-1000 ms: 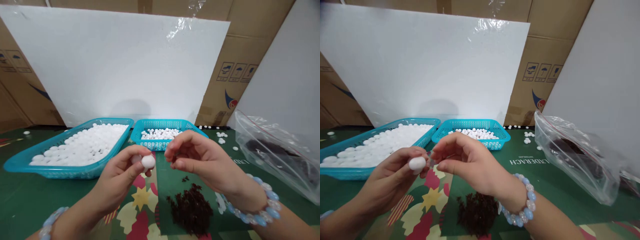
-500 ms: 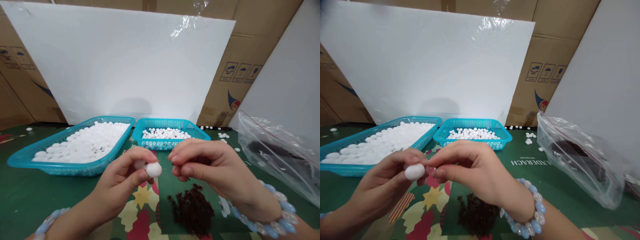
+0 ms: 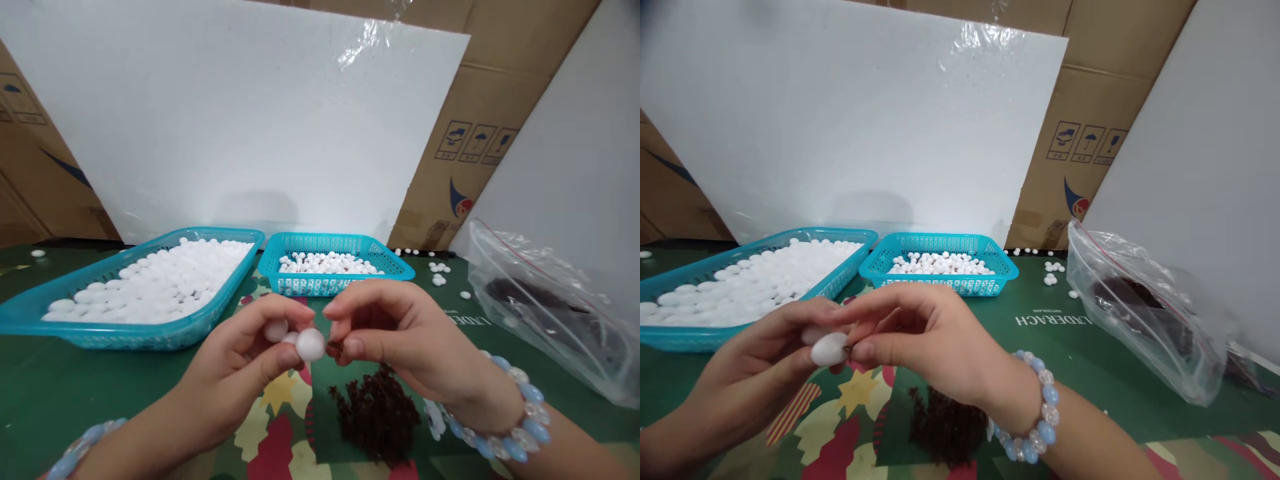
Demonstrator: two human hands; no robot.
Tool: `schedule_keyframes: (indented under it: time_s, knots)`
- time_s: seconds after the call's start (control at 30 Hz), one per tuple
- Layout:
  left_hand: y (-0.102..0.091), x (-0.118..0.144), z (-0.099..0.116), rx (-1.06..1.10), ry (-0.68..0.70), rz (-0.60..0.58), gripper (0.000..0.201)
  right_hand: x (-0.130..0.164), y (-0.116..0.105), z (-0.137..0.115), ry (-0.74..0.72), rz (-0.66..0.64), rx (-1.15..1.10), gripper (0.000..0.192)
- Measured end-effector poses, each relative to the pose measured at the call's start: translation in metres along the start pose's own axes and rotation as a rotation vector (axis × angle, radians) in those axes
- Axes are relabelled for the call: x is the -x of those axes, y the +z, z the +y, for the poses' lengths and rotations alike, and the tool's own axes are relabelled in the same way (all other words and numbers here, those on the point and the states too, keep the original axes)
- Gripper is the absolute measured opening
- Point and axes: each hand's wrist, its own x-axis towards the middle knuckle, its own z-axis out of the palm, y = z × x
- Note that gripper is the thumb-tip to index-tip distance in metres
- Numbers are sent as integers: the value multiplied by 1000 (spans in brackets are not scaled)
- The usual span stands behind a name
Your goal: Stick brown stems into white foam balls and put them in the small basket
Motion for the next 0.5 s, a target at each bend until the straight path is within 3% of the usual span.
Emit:
schedule_keyframes:
  time_s: [0.5]
  knots:
    - [-1, 1, -1, -137, 79, -77, 16, 3, 5, 5, -69, 45, 52, 25]
